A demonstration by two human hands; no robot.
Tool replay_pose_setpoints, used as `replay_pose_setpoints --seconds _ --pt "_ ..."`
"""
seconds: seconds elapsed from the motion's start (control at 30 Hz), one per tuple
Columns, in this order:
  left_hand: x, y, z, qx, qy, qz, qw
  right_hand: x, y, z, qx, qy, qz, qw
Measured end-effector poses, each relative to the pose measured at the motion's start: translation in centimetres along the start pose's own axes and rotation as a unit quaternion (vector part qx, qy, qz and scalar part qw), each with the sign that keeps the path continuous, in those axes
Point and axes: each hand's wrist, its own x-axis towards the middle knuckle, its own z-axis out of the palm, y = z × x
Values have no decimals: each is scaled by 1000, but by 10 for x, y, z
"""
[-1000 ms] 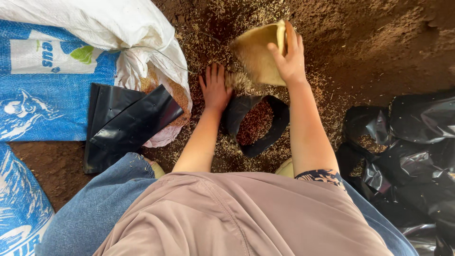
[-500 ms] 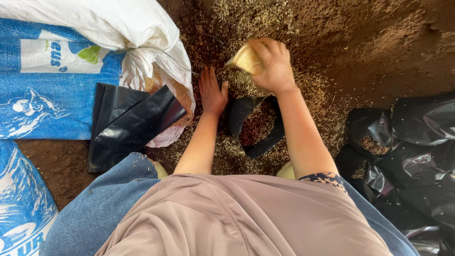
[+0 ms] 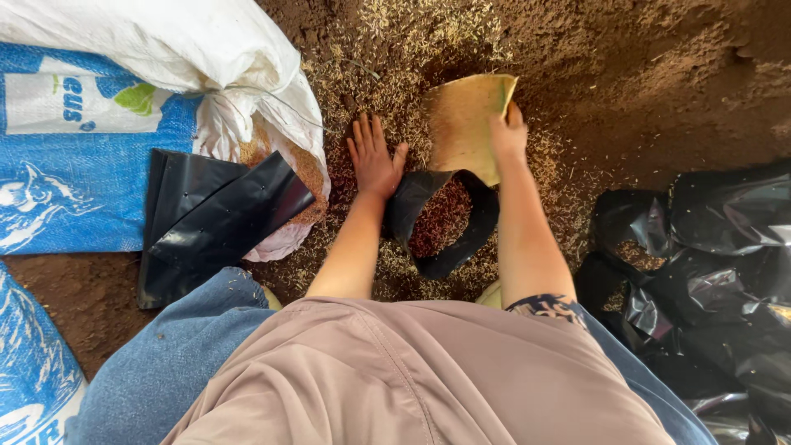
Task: The person scoops grains from a large sack using a scoop and pours them into small black plastic bags. The person then folds the top of each bag to close it.
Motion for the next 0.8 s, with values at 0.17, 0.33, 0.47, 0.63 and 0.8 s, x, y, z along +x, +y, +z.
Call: replay_pose_setpoints --seconds 0.17,0.33,0.47,0.63,0.8 --pt "7 14 1 -17 -32 -4 999 -18 -11 20 -41 21 -21 999" --pt "18 54 5 -113 -122 22 986 -20 -19 27 -33 3 -13 999" --pt "20 63 8 -231 -96 97 963 -12 -9 24 43 -34 -27 998" --pt "37 28 4 -200 72 16 977 -7 -7 10 77 10 -39 996" --pt "59 13 -7 -104 6 28 994 -6 -44 14 12 96 -14 995"
